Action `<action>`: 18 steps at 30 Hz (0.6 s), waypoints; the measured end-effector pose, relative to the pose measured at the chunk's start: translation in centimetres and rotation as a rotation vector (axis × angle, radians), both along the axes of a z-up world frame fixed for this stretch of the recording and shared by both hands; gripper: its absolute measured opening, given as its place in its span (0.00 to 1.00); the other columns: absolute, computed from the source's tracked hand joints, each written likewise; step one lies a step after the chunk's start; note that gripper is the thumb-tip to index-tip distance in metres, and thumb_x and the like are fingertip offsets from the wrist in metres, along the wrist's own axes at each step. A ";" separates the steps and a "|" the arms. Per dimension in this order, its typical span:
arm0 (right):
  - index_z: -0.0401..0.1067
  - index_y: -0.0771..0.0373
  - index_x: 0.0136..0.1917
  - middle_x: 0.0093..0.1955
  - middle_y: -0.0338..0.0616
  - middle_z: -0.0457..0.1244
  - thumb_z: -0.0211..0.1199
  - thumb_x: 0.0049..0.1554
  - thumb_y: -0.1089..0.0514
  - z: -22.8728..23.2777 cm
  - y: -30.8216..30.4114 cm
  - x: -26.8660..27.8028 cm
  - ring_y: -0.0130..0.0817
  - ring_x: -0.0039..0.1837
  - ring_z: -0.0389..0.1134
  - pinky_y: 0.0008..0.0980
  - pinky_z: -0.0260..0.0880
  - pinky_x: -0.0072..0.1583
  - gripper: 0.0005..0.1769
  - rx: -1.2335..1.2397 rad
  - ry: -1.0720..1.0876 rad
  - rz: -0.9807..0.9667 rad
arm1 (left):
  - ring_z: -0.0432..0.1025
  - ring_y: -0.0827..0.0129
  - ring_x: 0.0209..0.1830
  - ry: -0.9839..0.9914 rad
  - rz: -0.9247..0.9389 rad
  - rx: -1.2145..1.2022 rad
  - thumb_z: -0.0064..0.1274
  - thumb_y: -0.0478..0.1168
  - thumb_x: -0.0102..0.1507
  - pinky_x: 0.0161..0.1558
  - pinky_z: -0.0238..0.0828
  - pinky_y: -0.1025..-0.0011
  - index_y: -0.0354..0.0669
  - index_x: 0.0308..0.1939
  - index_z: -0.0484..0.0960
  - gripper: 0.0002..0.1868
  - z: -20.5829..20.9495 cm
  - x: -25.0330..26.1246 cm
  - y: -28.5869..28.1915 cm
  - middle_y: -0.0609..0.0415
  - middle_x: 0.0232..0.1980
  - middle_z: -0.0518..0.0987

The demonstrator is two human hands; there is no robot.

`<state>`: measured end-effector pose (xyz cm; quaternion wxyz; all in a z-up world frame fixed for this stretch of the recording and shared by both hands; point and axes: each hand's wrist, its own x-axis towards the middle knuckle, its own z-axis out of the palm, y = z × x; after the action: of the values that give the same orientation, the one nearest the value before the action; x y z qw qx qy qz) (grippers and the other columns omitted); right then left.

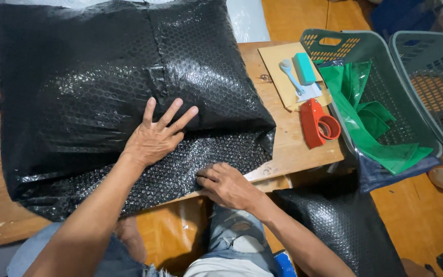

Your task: The person seals a large black bubble mailer on a wooden table. They fold the edges, press the seams, and use a red handheld tape dispenser to apply tape to secure the package.

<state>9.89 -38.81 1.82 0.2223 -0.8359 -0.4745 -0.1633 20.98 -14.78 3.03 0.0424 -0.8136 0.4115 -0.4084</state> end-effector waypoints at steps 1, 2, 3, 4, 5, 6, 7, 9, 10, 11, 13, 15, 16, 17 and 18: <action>0.73 0.63 0.52 0.53 0.51 0.67 0.65 0.61 0.51 0.3 -0.1 0.0 0.50 0.54 0.69 0.43 0.69 0.54 0.14 0.000 -0.001 0.001 | 0.52 0.55 0.83 -0.001 0.001 0.000 0.54 0.39 0.63 0.75 0.37 0.30 0.53 0.32 0.78 0.04 -0.1 0.0 0.0 0.64 0.82 0.62; 0.74 0.64 0.51 0.53 0.52 0.67 0.64 0.61 0.53 0.6 -0.1 0.0 0.51 0.54 0.70 0.44 0.70 0.54 0.12 0.012 0.001 0.028 | 0.52 0.55 0.83 -0.006 0.005 0.000 0.54 0.39 0.63 0.75 0.37 0.30 0.53 0.33 0.78 0.04 -0.2 0.0 -0.1 0.65 0.82 0.62; 0.74 0.65 0.51 0.52 0.54 0.68 0.63 0.61 0.55 0.9 -0.1 0.0 0.52 0.55 0.71 0.44 0.71 0.53 0.11 0.026 0.003 0.054 | 0.52 0.55 0.83 -0.011 0.007 0.003 0.54 0.40 0.63 0.76 0.36 0.30 0.53 0.34 0.78 0.03 -0.2 0.0 -0.1 0.65 0.82 0.62; 0.74 0.65 0.51 0.52 0.54 0.68 0.63 0.61 0.55 0.4 -0.1 0.3 0.52 0.55 0.71 0.44 0.71 0.53 0.11 0.028 0.002 0.053 | 0.52 0.55 0.83 -0.012 0.007 0.004 0.54 0.40 0.63 0.76 0.36 0.30 0.53 0.34 0.78 0.03 0.0 0.0 -0.1 0.65 0.82 0.62; 0.74 0.65 0.49 0.51 0.52 0.69 0.61 0.63 0.56 -0.1 -0.2 0.5 0.50 0.53 0.71 0.42 0.72 0.52 0.09 0.024 -0.020 0.058 | 0.52 0.55 0.83 -0.017 0.006 -0.002 0.54 0.39 0.63 0.76 0.37 0.30 0.53 0.33 0.78 0.04 0.0 -0.1 -0.1 0.65 0.82 0.62; 0.74 0.64 0.48 0.50 0.51 0.69 0.58 0.65 0.57 -0.6 -0.3 0.7 0.49 0.52 0.72 0.40 0.72 0.52 0.09 0.021 -0.043 0.063 | 0.53 0.55 0.83 -0.023 0.005 -0.007 0.54 0.39 0.63 0.76 0.38 0.30 0.52 0.32 0.77 0.05 0.0 -0.2 -0.2 0.64 0.82 0.63; 0.74 0.64 0.48 0.50 0.51 0.69 0.58 0.65 0.57 -0.3 -0.3 0.8 0.49 0.52 0.72 0.40 0.72 0.52 0.09 0.022 -0.045 0.061 | 0.53 0.55 0.83 -0.025 0.003 -0.007 0.54 0.39 0.63 0.76 0.38 0.30 0.52 0.32 0.77 0.05 0.1 -0.2 -0.2 0.64 0.82 0.63; 0.74 0.64 0.47 0.50 0.51 0.70 0.56 0.66 0.57 0.4 -0.2 0.9 0.49 0.52 0.72 0.41 0.73 0.52 0.11 0.031 -0.029 0.066 | 0.53 0.56 0.83 -0.012 0.006 -0.006 0.54 0.41 0.64 0.76 0.37 0.30 0.53 0.34 0.79 0.03 0.1 -0.2 -0.1 0.65 0.82 0.63; 0.74 0.64 0.47 0.50 0.51 0.70 0.56 0.66 0.57 0.5 -0.4 0.8 0.49 0.52 0.72 0.41 0.73 0.52 0.11 0.032 -0.030 0.067 | 0.53 0.56 0.83 -0.013 0.006 -0.005 0.54 0.41 0.64 0.76 0.37 0.30 0.53 0.34 0.79 0.03 0.2 -0.3 -0.1 0.65 0.82 0.63; 0.74 0.64 0.47 0.50 0.52 0.69 0.55 0.66 0.56 0.5 -0.6 0.8 0.49 0.52 0.72 0.41 0.73 0.52 0.11 0.029 -0.025 0.073 | 0.53 0.56 0.82 -0.026 0.003 -0.007 0.54 0.40 0.64 0.76 0.38 0.31 0.53 0.34 0.79 0.04 0.2 -0.2 -0.1 0.65 0.82 0.63; 0.75 0.64 0.48 0.50 0.52 0.69 0.55 0.66 0.55 0.7 -0.6 0.6 0.49 0.52 0.71 0.41 0.73 0.52 0.12 0.025 -0.018 0.078 | 0.54 0.55 0.82 -0.037 -0.002 -0.008 0.55 0.40 0.64 0.75 0.39 0.31 0.53 0.33 0.79 0.04 0.2 -0.1 -0.1 0.65 0.81 0.64; 0.74 0.64 0.48 0.50 0.50 0.68 0.53 0.67 0.55 0.9 -0.5 0.4 0.48 0.51 0.71 0.40 0.73 0.51 0.13 0.037 -0.032 0.061 | 0.55 0.55 0.82 -0.059 -0.004 -0.023 0.55 0.40 0.64 0.75 0.40 0.31 0.52 0.33 0.78 0.05 0.1 -0.1 -0.2 0.64 0.81 0.64; 0.74 0.64 0.48 0.50 0.50 0.68 0.53 0.67 0.55 -0.1 -0.7 0.5 0.48 0.51 0.71 0.40 0.73 0.51 0.13 0.036 -0.032 0.060 | 0.55 0.55 0.82 -0.059 -0.004 -0.024 0.55 0.40 0.64 0.75 0.40 0.31 0.52 0.33 0.78 0.05 -0.1 0.0 -0.2 0.64 0.81 0.64; 0.74 0.63 0.50 0.48 0.49 0.67 0.53 0.67 0.55 -1.2 -0.9 0.6 0.47 0.49 0.69 0.40 0.73 0.50 0.11 0.018 -0.058 0.041 | 0.56 0.55 0.81 -0.072 -0.009 -0.025 0.55 0.39 0.65 0.75 0.41 0.31 0.52 0.33 0.78 0.05 -0.3 0.0 -0.3 0.63 0.81 0.65; 0.73 0.62 0.52 0.46 0.49 0.66 0.54 0.67 0.55 -2.2 -1.2 0.7 0.47 0.47 0.68 0.40 0.72 0.49 0.10 0.001 -0.083 0.022 | 0.56 0.54 0.81 -0.085 -0.013 -0.025 0.55 0.39 0.65 0.75 0.42 0.31 0.52 0.32 0.77 0.06 -0.5 0.1 -0.3 0.62 0.81 0.65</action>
<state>10.60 -39.97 -0.39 0.2044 -0.8231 -0.4924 -0.1956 21.05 -15.09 2.54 0.0471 -0.7933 0.4095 -0.4481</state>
